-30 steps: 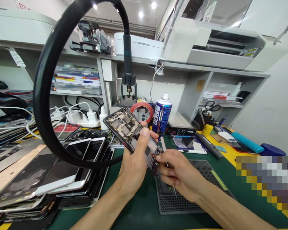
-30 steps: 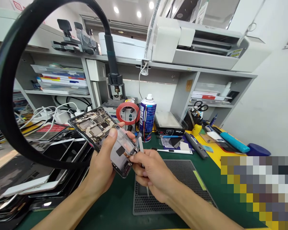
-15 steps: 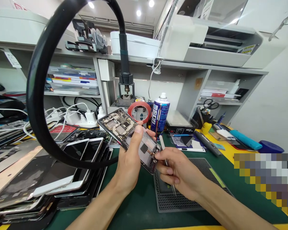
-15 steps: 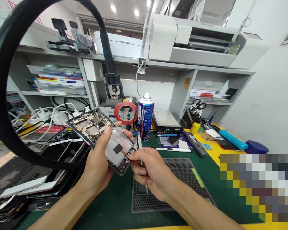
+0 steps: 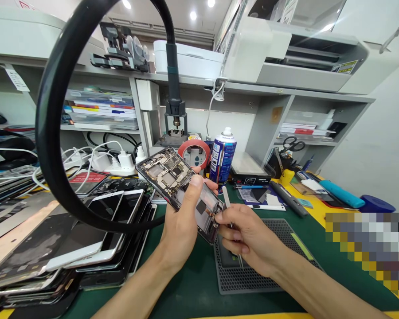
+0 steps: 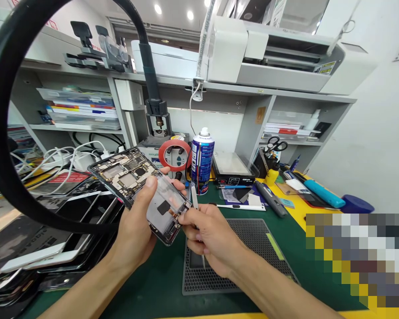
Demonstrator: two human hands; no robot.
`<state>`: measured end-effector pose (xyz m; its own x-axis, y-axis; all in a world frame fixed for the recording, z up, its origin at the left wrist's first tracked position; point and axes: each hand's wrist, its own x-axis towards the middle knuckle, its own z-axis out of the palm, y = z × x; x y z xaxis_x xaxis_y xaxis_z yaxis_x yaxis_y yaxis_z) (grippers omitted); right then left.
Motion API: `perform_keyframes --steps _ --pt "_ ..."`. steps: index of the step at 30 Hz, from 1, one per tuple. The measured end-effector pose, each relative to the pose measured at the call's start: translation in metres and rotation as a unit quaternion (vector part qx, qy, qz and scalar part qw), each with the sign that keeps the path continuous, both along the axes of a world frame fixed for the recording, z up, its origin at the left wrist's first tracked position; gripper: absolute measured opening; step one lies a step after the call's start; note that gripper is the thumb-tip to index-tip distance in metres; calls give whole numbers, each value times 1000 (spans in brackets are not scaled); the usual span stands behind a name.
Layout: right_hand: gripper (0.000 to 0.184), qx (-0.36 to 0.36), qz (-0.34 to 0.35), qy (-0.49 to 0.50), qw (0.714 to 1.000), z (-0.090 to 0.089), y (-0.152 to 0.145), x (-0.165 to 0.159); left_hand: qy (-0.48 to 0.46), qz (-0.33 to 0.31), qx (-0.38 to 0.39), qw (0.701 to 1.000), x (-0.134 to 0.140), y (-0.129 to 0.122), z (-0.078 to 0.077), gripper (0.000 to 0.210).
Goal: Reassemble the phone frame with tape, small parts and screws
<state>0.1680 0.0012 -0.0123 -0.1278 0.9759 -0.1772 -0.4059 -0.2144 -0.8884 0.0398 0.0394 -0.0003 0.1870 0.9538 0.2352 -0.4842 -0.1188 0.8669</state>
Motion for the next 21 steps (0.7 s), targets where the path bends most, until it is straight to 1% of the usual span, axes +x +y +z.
perform_keyframes --steps 3,6,8,11,15,19,21 --pt "20 1 1 4 1000 -1 0 1 -4 -4 16 1000 -1 2 -5 36" --pt "23 1 11 -1 1000 1 -2 2 -20 -29 26 999 -2 5 -7 36" --pt "19 8 23 0 1000 3 -3 3 -40 -46 23 998 -2 7 -7 37" --pt "12 17 30 17 999 5 -6 3 -62 -55 23 996 -3 7 -7 45" --pt "19 4 11 38 999 6 -7 1 -36 -19 72 997 -2 5 -9 49" --pt "28 -13 -25 60 998 6 -6 0 -10 22 132 991 0 2 -13 46" --pt "28 -16 -41 73 996 6 -5 0 7 44 166 985 2 0 -15 44"
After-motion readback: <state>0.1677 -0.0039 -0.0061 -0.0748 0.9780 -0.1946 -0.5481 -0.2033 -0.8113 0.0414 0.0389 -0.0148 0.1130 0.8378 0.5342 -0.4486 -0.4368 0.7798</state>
